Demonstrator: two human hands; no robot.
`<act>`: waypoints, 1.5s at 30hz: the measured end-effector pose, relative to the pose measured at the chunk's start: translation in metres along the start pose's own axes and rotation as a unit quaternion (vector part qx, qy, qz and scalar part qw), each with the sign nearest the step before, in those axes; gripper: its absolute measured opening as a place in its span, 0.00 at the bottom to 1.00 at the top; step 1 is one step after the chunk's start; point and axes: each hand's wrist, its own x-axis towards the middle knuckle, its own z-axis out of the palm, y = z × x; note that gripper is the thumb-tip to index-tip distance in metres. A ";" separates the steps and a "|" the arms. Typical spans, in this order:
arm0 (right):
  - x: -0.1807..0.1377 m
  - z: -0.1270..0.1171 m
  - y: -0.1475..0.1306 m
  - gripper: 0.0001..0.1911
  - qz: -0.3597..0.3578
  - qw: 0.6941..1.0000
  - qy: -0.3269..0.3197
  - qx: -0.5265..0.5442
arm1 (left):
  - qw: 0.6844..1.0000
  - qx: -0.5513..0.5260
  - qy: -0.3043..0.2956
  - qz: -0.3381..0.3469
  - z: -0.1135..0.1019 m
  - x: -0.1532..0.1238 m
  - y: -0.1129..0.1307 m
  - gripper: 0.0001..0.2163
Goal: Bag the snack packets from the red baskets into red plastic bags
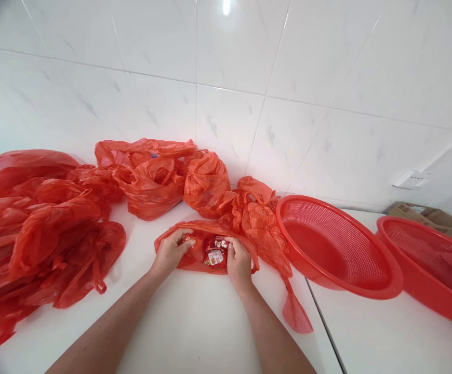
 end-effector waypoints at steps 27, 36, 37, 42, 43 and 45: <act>0.001 0.000 0.001 0.16 0.039 0.998 0.037 0.026 | 0.975 0.130 -0.002 0.180 0.005 0.004 -0.010 0.12; -0.006 0.001 -0.016 0.14 -0.070 0.995 -0.054 0.048 | 0.966 0.107 -0.088 0.218 0.012 -0.006 -0.001 0.37; -0.007 0.002 -0.017 0.14 -0.082 0.993 -0.066 0.043 | 0.965 0.106 -0.096 0.218 0.013 -0.006 -0.001 0.37; -0.008 0.008 -0.013 0.15 -0.089 0.994 -0.065 0.023 | 0.968 0.120 -0.087 0.205 0.010 -0.002 -0.003 0.19; -0.007 0.009 -0.011 0.15 -0.085 0.995 -0.056 0.016 | 0.969 0.123 -0.082 0.199 0.008 -0.001 -0.003 0.18; -0.005 0.009 -0.007 0.15 -0.084 0.996 -0.042 -0.002 | 0.972 0.127 -0.061 0.188 0.004 0.001 -0.003 0.17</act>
